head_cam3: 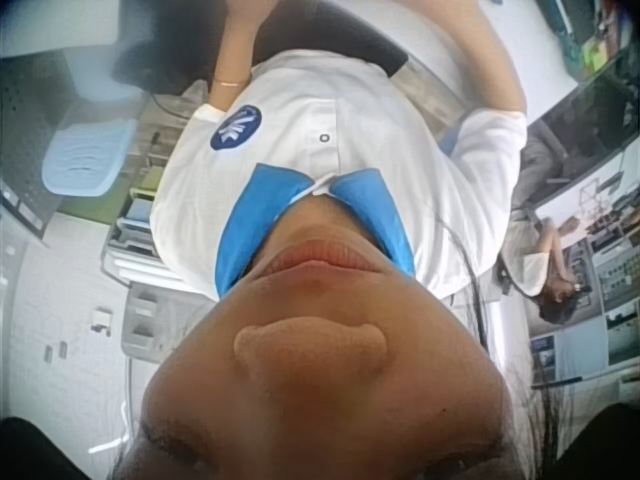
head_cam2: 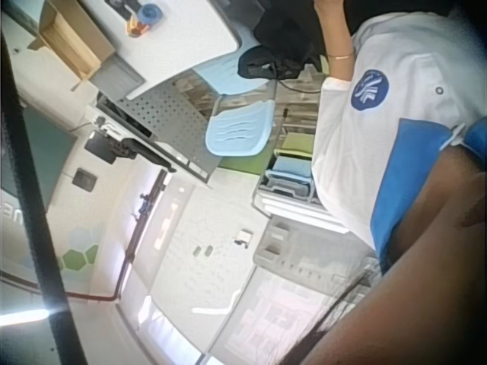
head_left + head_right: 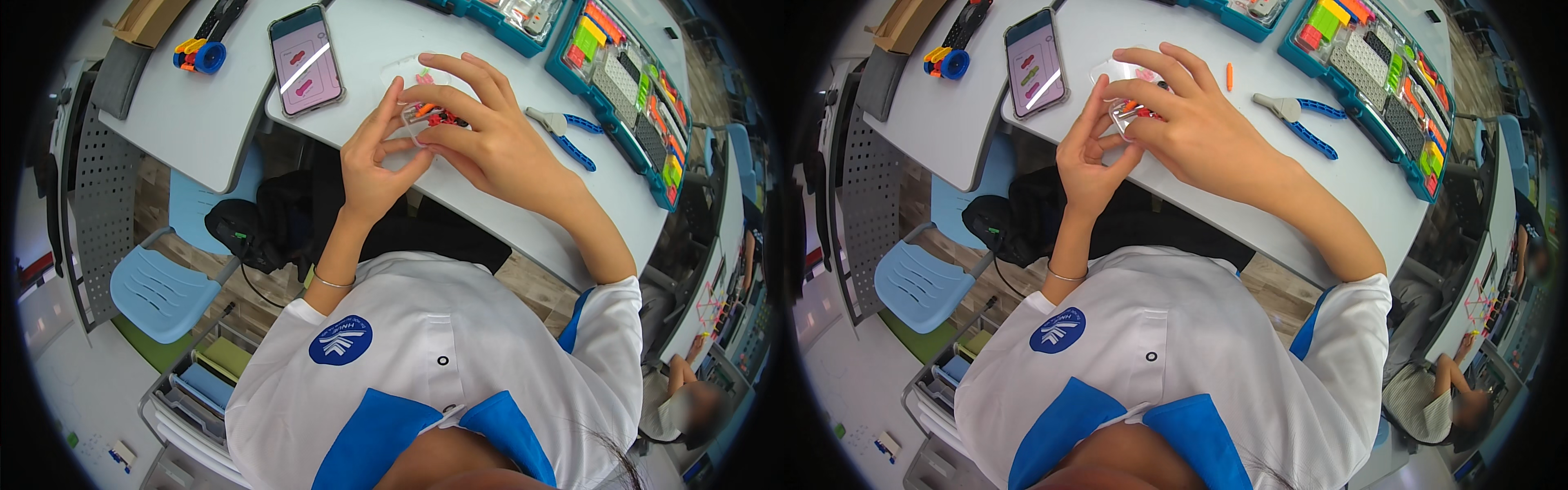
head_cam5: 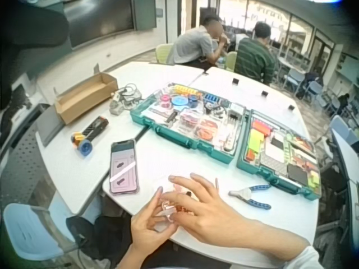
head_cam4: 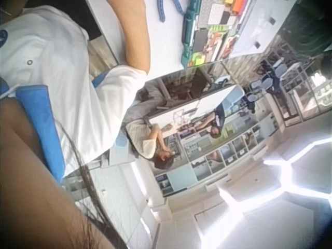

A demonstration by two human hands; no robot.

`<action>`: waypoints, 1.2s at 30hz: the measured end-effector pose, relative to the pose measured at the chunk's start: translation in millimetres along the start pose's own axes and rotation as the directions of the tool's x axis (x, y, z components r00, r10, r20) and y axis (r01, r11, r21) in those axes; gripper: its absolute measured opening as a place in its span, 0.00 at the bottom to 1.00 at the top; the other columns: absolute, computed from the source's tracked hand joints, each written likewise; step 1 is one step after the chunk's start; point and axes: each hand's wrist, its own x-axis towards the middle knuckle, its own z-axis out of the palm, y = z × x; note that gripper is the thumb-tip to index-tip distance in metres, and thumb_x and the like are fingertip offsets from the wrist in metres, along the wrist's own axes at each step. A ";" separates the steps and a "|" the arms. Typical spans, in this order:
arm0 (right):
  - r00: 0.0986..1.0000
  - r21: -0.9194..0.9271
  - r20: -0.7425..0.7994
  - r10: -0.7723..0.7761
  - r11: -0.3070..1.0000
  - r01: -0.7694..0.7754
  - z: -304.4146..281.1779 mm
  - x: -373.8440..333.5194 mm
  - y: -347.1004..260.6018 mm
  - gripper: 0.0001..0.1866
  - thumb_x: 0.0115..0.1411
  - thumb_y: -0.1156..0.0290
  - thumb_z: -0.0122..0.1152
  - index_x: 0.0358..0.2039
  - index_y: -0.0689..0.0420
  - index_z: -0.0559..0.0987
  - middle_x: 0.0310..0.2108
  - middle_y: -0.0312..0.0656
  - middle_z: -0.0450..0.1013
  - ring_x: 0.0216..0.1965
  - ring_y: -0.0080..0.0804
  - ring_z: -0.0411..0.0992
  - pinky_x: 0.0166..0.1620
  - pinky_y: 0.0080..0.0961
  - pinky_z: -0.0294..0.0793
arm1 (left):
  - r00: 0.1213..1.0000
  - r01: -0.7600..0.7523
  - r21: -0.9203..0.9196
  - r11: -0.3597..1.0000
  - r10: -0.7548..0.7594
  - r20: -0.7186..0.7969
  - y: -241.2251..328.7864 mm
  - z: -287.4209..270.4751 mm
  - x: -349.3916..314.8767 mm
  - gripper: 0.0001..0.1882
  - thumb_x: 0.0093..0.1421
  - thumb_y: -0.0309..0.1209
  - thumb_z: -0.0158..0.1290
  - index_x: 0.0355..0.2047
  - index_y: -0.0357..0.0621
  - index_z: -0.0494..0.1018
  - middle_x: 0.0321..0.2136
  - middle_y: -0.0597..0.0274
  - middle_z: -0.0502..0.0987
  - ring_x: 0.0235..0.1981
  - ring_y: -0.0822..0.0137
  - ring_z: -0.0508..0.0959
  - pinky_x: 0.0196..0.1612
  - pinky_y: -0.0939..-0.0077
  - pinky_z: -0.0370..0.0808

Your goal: The person assembles a small knitting needle by inserting a pink plastic piece into a clear plastic case. They then add several small, colorful plastic pieces into the case, organizing them by color.

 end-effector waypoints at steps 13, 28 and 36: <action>0.992 0.115 -0.033 0.122 0.986 -0.118 1.7 -0.7 3.0 0.07 0.55 0.75 0.69 0.32 0.55 0.78 0.58 0.40 0.71 0.71 0.49 0.56 0.67 0.52 0.58 | 1.000 0.004 0.007 1.000 -0.004 -0.023 -0.5 2.7 0.4 0.44 0.53 0.12 0.62 0.70 0.31 0.58 0.57 0.42 0.74 0.57 0.56 0.78 0.51 0.68 0.84; 0.938 -0.112 -0.193 0.287 0.944 -0.312 36.7 -22.7 81.9 0.05 0.57 0.70 0.72 0.34 0.52 0.86 0.56 0.36 0.74 0.65 0.44 0.60 0.65 0.40 0.61 | 0.963 -0.028 -0.161 0.987 -0.017 -0.271 4.3 12.0 4.6 0.40 0.59 0.09 0.55 0.70 0.27 0.51 0.62 0.36 0.65 0.61 0.53 0.73 0.58 0.62 0.81; 0.948 0.106 -0.208 0.243 0.969 -0.225 0.8 -0.9 46.9 0.07 0.55 0.71 0.72 0.35 0.54 0.85 0.54 0.38 0.75 0.59 0.43 0.67 0.61 0.40 0.67 | 0.992 0.055 -0.109 0.992 -0.067 -0.109 6.4 7.7 8.2 0.42 0.57 0.13 0.61 0.71 0.32 0.56 0.57 0.42 0.74 0.57 0.59 0.78 0.53 0.68 0.83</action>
